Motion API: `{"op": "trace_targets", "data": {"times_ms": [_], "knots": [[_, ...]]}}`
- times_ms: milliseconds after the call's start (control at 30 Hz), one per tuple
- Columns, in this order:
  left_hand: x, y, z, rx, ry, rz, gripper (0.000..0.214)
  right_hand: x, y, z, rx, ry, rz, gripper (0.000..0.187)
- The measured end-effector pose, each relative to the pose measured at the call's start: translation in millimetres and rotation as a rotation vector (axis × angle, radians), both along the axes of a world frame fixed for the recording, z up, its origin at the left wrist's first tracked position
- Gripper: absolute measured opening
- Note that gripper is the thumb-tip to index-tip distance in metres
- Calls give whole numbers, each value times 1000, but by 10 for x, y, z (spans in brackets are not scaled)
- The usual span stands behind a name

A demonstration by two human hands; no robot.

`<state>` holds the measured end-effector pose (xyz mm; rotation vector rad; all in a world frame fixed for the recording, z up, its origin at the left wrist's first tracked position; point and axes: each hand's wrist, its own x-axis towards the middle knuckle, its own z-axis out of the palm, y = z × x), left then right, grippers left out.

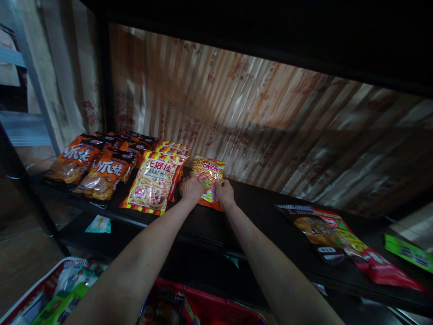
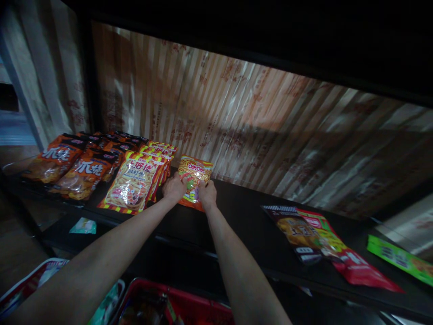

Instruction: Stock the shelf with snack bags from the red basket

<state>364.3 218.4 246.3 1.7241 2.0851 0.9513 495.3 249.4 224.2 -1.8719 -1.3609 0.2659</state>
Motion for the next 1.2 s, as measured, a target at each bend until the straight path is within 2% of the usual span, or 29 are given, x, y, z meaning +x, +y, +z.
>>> {"op": "trace_targets", "data": {"times_ms": [267, 500, 1200], "knots": [[12, -11, -28, 63, 40, 0, 33, -26, -60, 31, -21, 15, -38, 29], [19, 11, -69, 58, 8, -47, 54, -34, -52, 79, -65, -3, -57, 25], [59, -53, -98, 64, 70, -36, 56, 27, -15, 2, -60, -58, -29, 28]]}}
